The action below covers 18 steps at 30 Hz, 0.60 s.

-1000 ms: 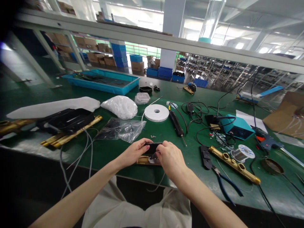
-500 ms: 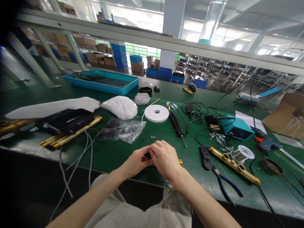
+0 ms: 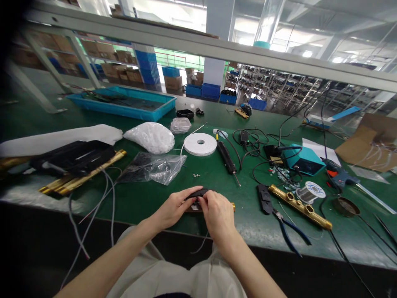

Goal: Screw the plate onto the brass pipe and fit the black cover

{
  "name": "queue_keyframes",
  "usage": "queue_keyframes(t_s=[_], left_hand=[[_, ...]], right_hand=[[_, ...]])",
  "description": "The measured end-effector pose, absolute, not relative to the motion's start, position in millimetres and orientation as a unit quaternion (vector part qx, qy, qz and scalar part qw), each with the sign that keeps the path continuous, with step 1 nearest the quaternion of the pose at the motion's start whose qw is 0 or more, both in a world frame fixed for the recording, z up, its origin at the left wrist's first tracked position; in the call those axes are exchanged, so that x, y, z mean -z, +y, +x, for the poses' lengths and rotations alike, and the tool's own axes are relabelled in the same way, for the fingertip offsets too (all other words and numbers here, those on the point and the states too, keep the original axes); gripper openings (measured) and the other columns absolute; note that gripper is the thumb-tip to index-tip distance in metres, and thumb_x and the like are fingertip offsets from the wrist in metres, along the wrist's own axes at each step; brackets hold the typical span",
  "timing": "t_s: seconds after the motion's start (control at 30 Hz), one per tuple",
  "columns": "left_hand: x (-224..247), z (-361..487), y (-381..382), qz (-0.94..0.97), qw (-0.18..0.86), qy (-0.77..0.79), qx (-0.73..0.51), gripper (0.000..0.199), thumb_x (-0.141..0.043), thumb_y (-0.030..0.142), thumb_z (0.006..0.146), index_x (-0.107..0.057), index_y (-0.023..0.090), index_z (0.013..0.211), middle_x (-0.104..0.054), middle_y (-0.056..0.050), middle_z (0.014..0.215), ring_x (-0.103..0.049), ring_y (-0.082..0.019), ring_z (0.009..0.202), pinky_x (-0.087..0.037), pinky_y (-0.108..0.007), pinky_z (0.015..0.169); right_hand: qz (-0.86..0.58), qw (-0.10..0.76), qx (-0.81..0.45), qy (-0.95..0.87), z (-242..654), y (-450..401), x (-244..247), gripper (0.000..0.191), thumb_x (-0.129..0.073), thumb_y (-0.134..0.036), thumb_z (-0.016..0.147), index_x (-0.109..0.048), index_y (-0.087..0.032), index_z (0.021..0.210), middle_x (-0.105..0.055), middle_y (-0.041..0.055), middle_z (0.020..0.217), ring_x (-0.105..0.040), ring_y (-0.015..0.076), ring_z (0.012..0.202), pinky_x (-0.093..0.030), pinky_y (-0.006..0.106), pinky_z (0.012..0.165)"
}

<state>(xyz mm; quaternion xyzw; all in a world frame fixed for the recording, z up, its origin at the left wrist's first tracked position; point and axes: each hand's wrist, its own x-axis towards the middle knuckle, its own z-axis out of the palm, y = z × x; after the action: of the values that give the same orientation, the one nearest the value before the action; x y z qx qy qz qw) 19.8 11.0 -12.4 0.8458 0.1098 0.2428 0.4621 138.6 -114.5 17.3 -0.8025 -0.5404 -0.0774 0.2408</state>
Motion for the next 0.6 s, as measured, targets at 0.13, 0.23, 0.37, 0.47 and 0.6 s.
queue_keyframes(t_s=[0.13, 0.23, 0.37, 0.47, 0.6], left_hand=[[14.0, 19.4, 13.3, 0.854, 0.452, 0.100, -0.236, 0.039, -0.038, 0.029, 0.094, -0.045, 0.021, 0.132, -0.053, -0.004, 0.131, -0.051, -0.017, 0.118, -0.038, -0.034, 0.107], [11.4, 18.7, 13.5, 0.855, 0.454, 0.093, -0.230, 0.039, -0.036, 0.030, 0.095, -0.045, 0.020, 0.132, -0.053, -0.005, 0.131, -0.051, -0.018, 0.118, -0.039, -0.036, 0.106], [8.5, 18.8, 12.8, 0.855, 0.455, 0.095, -0.230, 0.039, -0.037, 0.029, 0.094, -0.046, 0.020, 0.131, -0.053, -0.005, 0.131, -0.050, -0.018, 0.120, -0.038, -0.037, 0.107], [9.1, 19.3, 12.1, 0.858, 0.450, 0.084, -0.234, 0.038, -0.036, 0.029, 0.095, -0.047, 0.021, 0.130, -0.053, -0.004, 0.132, -0.049, -0.017, 0.121, -0.038, -0.035, 0.107], [9.9, 18.6, 10.9, 0.861, 0.442, 0.071, -0.243, 0.036, -0.036, 0.027, 0.096, -0.048, 0.024, 0.129, -0.054, -0.001, 0.130, -0.049, -0.014, 0.120, -0.038, -0.031, 0.107]], right_hand=[[-0.791, 0.272, 0.129, -0.532, 132.8, -109.7, -11.9, 0.015, -0.059, -0.027, 0.087, -0.061, -0.019, 0.074, -0.064, 0.0000, 0.071, -0.059, 0.0158, 0.066, -0.033, 0.026, 0.060], [-0.786, 0.276, 0.146, -0.533, 131.0, -109.3, -10.4, 0.016, -0.060, -0.026, 0.086, -0.062, -0.019, 0.072, -0.066, 0.0007, 0.071, -0.059, 0.0161, 0.064, -0.033, 0.027, 0.060], [-0.791, 0.269, 0.156, -0.527, 131.3, -109.1, -8.2, 0.019, -0.059, -0.028, 0.086, -0.062, -0.020, 0.069, -0.066, 0.0016, 0.069, -0.058, 0.0176, 0.064, -0.032, 0.029, 0.061], [-0.803, 0.278, 0.142, -0.508, 131.0, -107.0, -3.1, 0.021, -0.058, -0.027, 0.087, -0.062, -0.019, 0.069, -0.066, 0.0022, 0.069, -0.058, 0.0181, 0.065, -0.032, 0.030, 0.062], [-0.811, 0.284, 0.133, -0.494, 128.9, -107.1, 1.5, 0.020, -0.055, -0.026, 0.089, -0.063, -0.018, 0.073, -0.067, 0.0026, 0.071, -0.058, 0.0187, 0.067, -0.032, 0.031, 0.066]])
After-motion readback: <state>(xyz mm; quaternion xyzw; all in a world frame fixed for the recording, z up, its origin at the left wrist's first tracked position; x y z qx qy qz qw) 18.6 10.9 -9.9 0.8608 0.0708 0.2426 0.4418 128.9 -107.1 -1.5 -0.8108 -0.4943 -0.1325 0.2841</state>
